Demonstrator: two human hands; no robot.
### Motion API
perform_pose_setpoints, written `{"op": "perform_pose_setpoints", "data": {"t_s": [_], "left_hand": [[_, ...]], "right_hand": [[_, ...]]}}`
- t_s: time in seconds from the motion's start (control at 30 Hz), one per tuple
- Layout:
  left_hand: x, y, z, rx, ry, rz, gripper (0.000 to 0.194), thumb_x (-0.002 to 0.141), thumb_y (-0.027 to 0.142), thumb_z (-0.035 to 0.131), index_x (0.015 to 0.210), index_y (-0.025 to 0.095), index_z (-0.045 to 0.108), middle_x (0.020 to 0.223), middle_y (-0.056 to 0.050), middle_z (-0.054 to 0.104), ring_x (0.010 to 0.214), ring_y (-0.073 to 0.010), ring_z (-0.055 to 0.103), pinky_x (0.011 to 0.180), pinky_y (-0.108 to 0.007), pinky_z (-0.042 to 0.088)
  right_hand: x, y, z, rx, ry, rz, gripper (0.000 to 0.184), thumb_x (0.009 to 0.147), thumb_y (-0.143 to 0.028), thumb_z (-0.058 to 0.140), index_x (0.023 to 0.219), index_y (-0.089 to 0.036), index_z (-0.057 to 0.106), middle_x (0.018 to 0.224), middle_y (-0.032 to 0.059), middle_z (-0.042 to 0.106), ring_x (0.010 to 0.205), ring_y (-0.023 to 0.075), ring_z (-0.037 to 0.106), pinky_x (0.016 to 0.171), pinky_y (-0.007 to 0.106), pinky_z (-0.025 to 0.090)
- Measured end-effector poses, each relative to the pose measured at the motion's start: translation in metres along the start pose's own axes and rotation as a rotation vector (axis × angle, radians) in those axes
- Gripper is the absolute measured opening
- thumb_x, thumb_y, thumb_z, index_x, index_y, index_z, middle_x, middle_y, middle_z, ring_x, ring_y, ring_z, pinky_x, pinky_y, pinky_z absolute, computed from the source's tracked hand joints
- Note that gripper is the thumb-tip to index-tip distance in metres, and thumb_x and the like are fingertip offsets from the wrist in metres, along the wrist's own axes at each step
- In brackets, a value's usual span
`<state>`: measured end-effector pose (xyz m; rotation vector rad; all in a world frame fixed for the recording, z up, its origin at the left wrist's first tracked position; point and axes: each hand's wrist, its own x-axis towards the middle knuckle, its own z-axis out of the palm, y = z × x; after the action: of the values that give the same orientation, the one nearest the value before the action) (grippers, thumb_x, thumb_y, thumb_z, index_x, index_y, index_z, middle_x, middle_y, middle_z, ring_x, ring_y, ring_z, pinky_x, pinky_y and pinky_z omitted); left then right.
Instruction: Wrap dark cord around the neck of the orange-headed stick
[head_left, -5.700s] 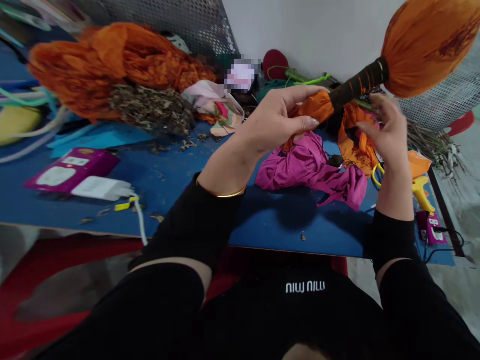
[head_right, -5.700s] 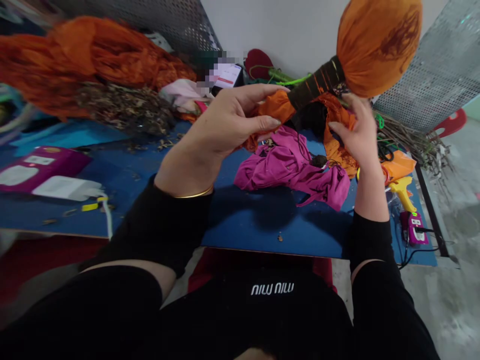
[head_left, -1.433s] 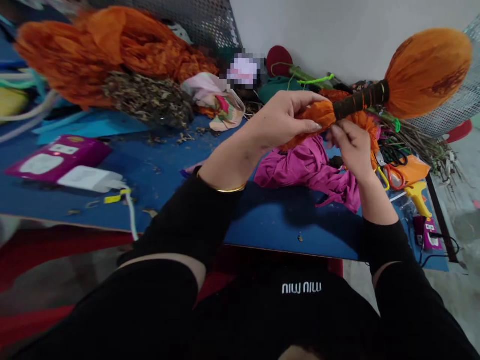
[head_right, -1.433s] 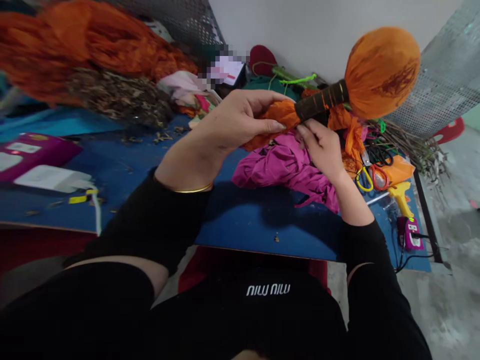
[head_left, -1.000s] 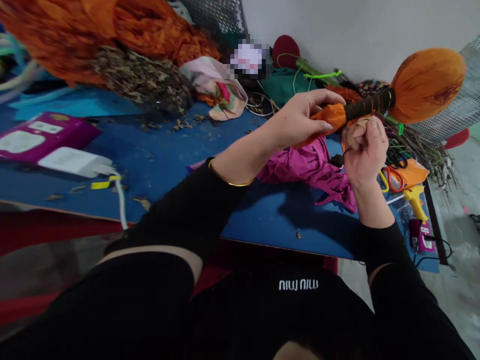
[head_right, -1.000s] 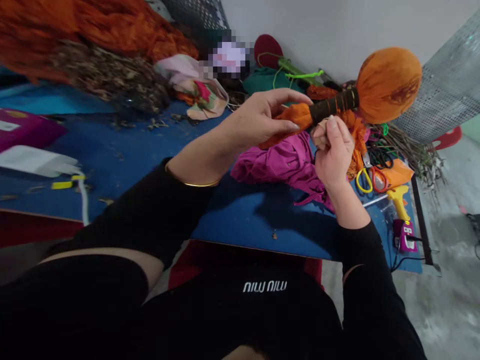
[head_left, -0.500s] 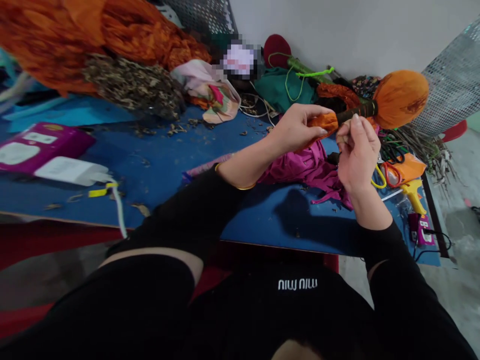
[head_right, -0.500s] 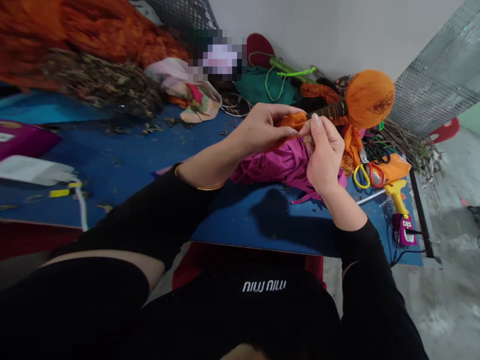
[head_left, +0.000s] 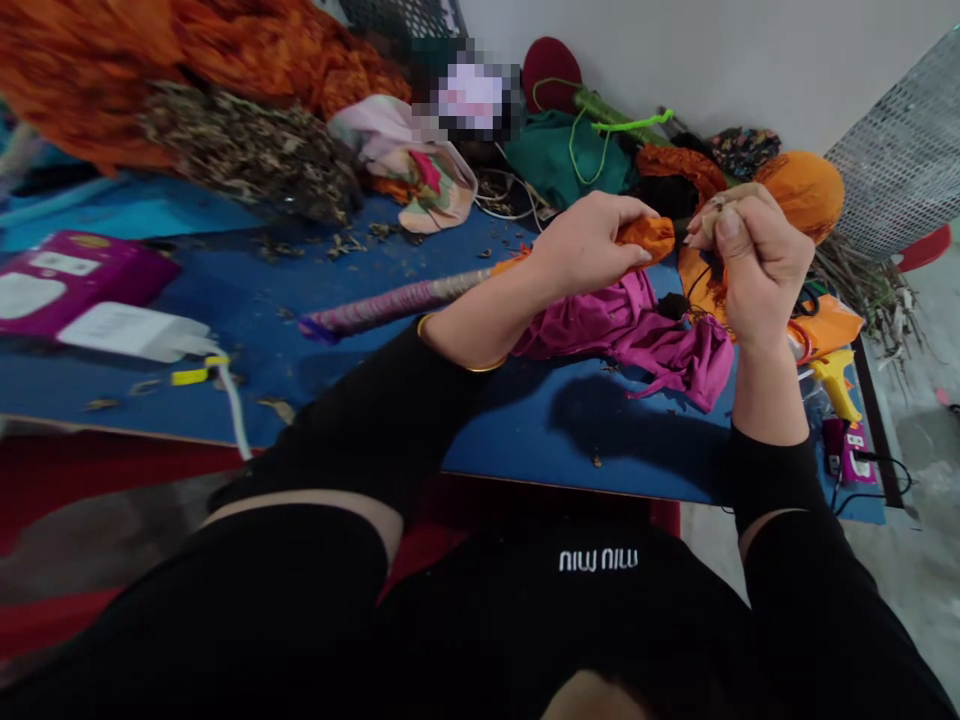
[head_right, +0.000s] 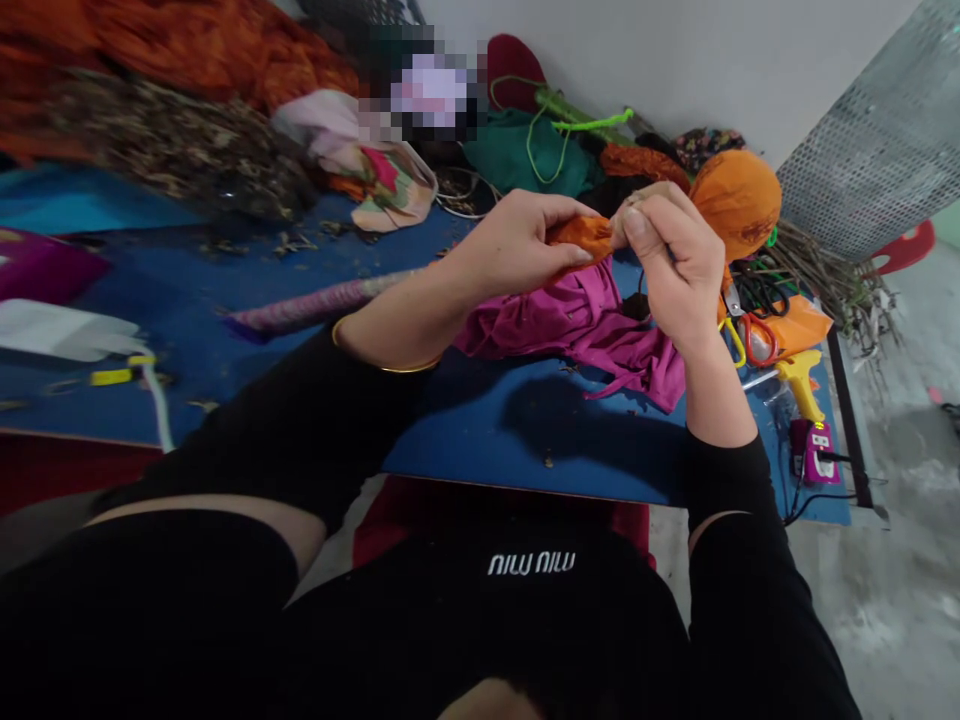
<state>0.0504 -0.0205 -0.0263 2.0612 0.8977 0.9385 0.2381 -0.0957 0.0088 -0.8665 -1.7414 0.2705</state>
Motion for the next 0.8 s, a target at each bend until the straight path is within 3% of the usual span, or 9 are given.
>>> {"op": "perform_pose_setpoints", "data": {"t_s": [0.2, 0.4, 0.57, 0.7, 0.8], "left_hand": [[-0.001, 0.002, -0.001, -0.050, -0.043, -0.013, 0.042, 0.079, 0.017, 0.068, 0.118, 0.018, 0.083, 0.104, -0.004, 0.084, 0.103, -0.0255, 0.075, 0.099, -0.037, 0.058], [-0.004, 0.004, 0.001, 0.027, -0.078, -0.027, 0.037, 0.080, 0.019, 0.068, 0.114, 0.017, 0.084, 0.100, -0.005, 0.083, 0.097, -0.0262, 0.075, 0.093, -0.038, 0.057], [-0.005, 0.000, 0.004, 0.101, -0.045, -0.009, 0.040, 0.080, 0.021, 0.069, 0.116, 0.026, 0.085, 0.106, -0.003, 0.085, 0.100, -0.0281, 0.077, 0.093, -0.039, 0.058], [-0.009, 0.002, 0.005, 0.205, -0.027, -0.006, 0.042, 0.084, 0.024, 0.069, 0.122, 0.033, 0.084, 0.112, -0.002, 0.086, 0.107, -0.0306, 0.077, 0.097, -0.042, 0.058], [-0.013, 0.014, 0.006, 0.329, -0.057, -0.060, 0.045, 0.089, 0.023, 0.066, 0.131, 0.031, 0.081, 0.121, -0.004, 0.085, 0.117, -0.0335, 0.077, 0.102, -0.044, 0.056]], "right_hand": [[0.001, 0.005, 0.000, 0.092, -0.049, 0.030, 0.037, 0.107, -0.052, 0.063, 0.076, -0.035, 0.075, 0.088, 0.0051, 0.072, 0.096, 0.0266, 0.069, 0.094, 0.045, 0.062], [0.002, 0.014, 0.004, 0.077, -0.047, 0.152, 0.046, 0.100, -0.074, 0.062, 0.076, -0.037, 0.073, 0.094, 0.0066, 0.073, 0.100, 0.0284, 0.070, 0.101, 0.047, 0.063], [0.002, 0.031, 0.005, 0.050, -0.019, 0.229, 0.046, 0.102, -0.076, 0.057, 0.091, -0.035, 0.076, 0.110, 0.0036, 0.079, 0.100, 0.0232, 0.069, 0.096, 0.040, 0.063], [0.004, 0.041, 0.007, 0.105, -0.013, 0.265, 0.048, 0.102, -0.077, 0.061, 0.093, -0.031, 0.075, 0.108, 0.0034, 0.080, 0.097, 0.0190, 0.067, 0.092, 0.036, 0.059], [0.005, 0.040, 0.008, 0.140, -0.015, 0.297, 0.046, 0.100, -0.075, 0.066, 0.090, -0.031, 0.076, 0.102, 0.0023, 0.081, 0.091, 0.0186, 0.068, 0.087, 0.036, 0.059]]}}
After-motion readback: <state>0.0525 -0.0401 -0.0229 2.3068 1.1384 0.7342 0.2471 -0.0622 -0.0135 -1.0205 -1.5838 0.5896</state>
